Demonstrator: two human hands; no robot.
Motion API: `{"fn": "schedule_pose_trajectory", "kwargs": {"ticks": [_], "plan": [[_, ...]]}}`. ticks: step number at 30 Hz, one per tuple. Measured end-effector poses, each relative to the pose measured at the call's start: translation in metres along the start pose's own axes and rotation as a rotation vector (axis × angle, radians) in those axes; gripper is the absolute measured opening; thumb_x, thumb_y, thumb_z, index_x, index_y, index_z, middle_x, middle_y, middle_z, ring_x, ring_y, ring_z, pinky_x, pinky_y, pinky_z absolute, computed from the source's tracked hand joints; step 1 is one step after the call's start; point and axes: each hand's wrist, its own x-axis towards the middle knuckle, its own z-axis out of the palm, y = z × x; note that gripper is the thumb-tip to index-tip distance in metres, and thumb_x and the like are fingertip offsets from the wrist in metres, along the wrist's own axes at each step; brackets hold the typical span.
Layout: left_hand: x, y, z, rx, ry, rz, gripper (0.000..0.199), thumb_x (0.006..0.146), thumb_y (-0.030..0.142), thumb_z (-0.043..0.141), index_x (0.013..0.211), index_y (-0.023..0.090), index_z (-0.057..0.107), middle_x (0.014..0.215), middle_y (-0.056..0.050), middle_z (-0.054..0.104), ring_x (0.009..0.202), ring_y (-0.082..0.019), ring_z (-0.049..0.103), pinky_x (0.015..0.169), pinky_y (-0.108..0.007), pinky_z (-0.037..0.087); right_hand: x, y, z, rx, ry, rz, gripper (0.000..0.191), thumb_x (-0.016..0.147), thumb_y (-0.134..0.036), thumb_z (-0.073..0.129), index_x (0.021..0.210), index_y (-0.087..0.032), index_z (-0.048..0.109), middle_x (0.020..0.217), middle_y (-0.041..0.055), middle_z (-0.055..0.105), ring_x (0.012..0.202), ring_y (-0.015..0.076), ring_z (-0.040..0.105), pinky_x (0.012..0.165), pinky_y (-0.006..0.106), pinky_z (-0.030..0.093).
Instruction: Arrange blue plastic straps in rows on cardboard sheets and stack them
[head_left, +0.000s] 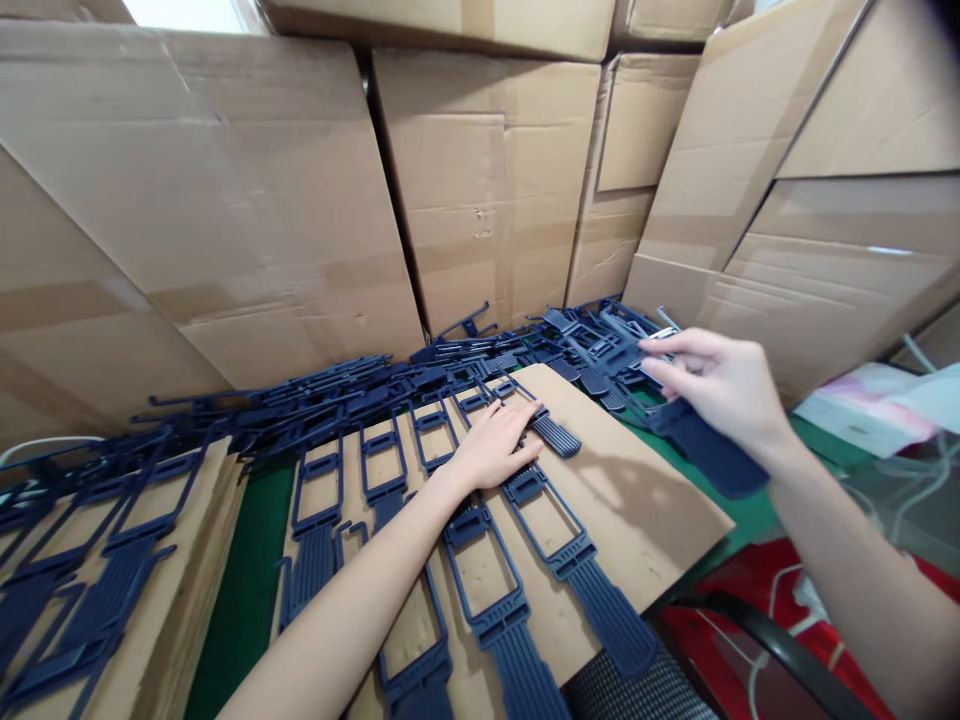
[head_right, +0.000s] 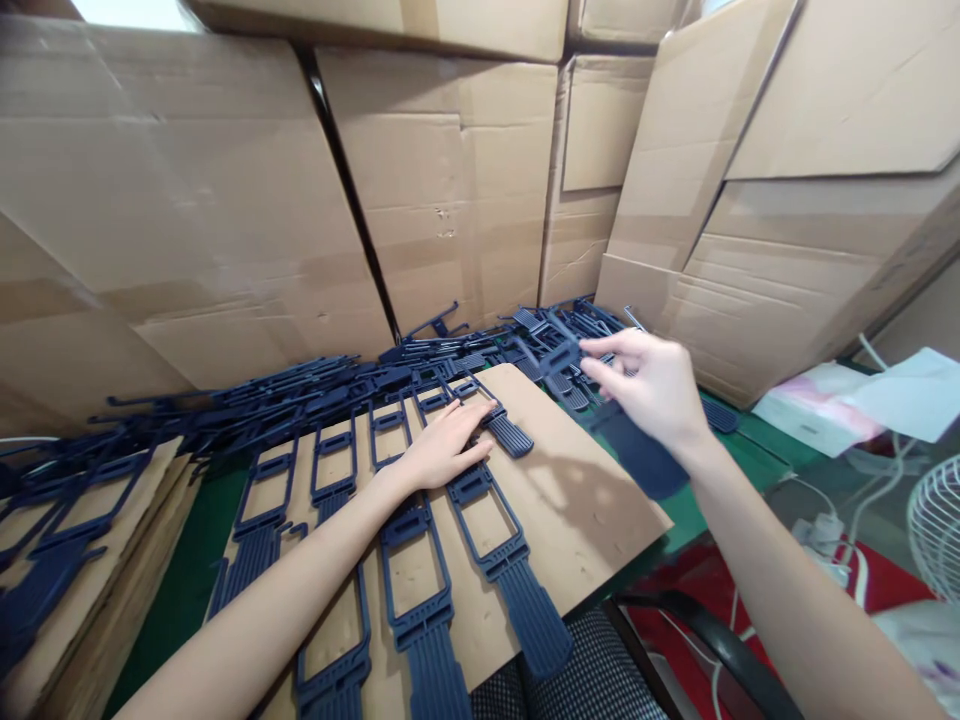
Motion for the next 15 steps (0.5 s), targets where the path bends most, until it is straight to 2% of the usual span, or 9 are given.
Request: {"fn": "schedule_pose_trajectory", "kwargs": {"ticks": [3, 6, 8, 10, 12, 15], "plan": [[0.001, -0.001, 0.001, -0.021, 0.011, -0.038, 0.053, 0.095, 0.040, 0.033, 0.141, 0.014, 0.031, 0.145, -0.012, 0.040, 0.136, -0.019, 0.035, 0.116, -0.045, 0.015, -0.034, 0.006, 0.015, 0.152, -0.227, 0.183, 0.036, 0.072, -0.046, 0.069, 0.092, -0.016, 0.070, 0.055, 0.0006, 0.060, 0.044, 0.0122, 0.052, 0.043, 0.025, 0.042], [0.001, 0.000, 0.001, -0.022, 0.004, -0.047, 0.052, 0.095, 0.036, 0.032, 0.142, 0.012, 0.028, 0.145, -0.013, 0.040, 0.135, -0.019, 0.035, 0.117, -0.044, 0.015, -0.060, 0.018, 0.036, 0.249, -0.287, 0.287, 0.039, 0.071, -0.047, 0.070, 0.091, -0.013, 0.069, 0.061, 0.0033, 0.064, 0.046, 0.0126, 0.054, 0.044, 0.025, 0.044], [0.001, 0.001, 0.000, -0.023, -0.002, -0.047, 0.052, 0.095, 0.035, 0.032, 0.142, 0.012, 0.027, 0.145, -0.013, 0.040, 0.136, -0.018, 0.034, 0.117, -0.044, 0.015, -0.068, 0.024, 0.047, 0.245, -0.270, 0.271, 0.038, 0.072, -0.047, 0.069, 0.091, -0.013, 0.069, 0.067, 0.0048, 0.066, 0.050, 0.0136, 0.056, 0.046, 0.026, 0.046], [0.001, 0.002, -0.001, -0.025, -0.006, -0.044, 0.050, 0.095, 0.035, 0.032, 0.140, 0.014, 0.029, 0.145, -0.012, 0.040, 0.136, -0.018, 0.034, 0.117, -0.045, 0.015, -0.072, 0.026, 0.053, 0.171, -0.241, 0.195, 0.036, 0.074, -0.046, 0.067, 0.091, -0.015, 0.070, 0.072, 0.0056, 0.067, 0.054, 0.0147, 0.058, 0.049, 0.027, 0.047], [0.001, 0.002, -0.001, -0.025, -0.001, -0.039, 0.048, 0.095, 0.035, 0.033, 0.139, 0.016, 0.031, 0.145, -0.012, 0.040, 0.136, -0.018, 0.034, 0.117, -0.045, 0.015, -0.074, 0.026, 0.053, 0.087, -0.227, 0.123, 0.032, 0.077, -0.044, 0.065, 0.092, -0.017, 0.071, 0.074, 0.0054, 0.067, 0.057, 0.0154, 0.059, 0.052, 0.028, 0.048], [0.001, 0.002, -0.001, -0.018, 0.011, -0.026, 0.044, 0.094, 0.036, 0.034, 0.134, 0.018, 0.035, 0.143, -0.011, 0.043, 0.135, -0.018, 0.036, 0.116, -0.045, 0.016, -0.077, 0.028, 0.050, 0.062, -0.252, 0.102, 0.027, 0.082, -0.043, 0.060, 0.090, -0.019, 0.071, 0.082, 0.0054, 0.069, 0.066, 0.0179, 0.063, 0.059, 0.029, 0.051]]}}
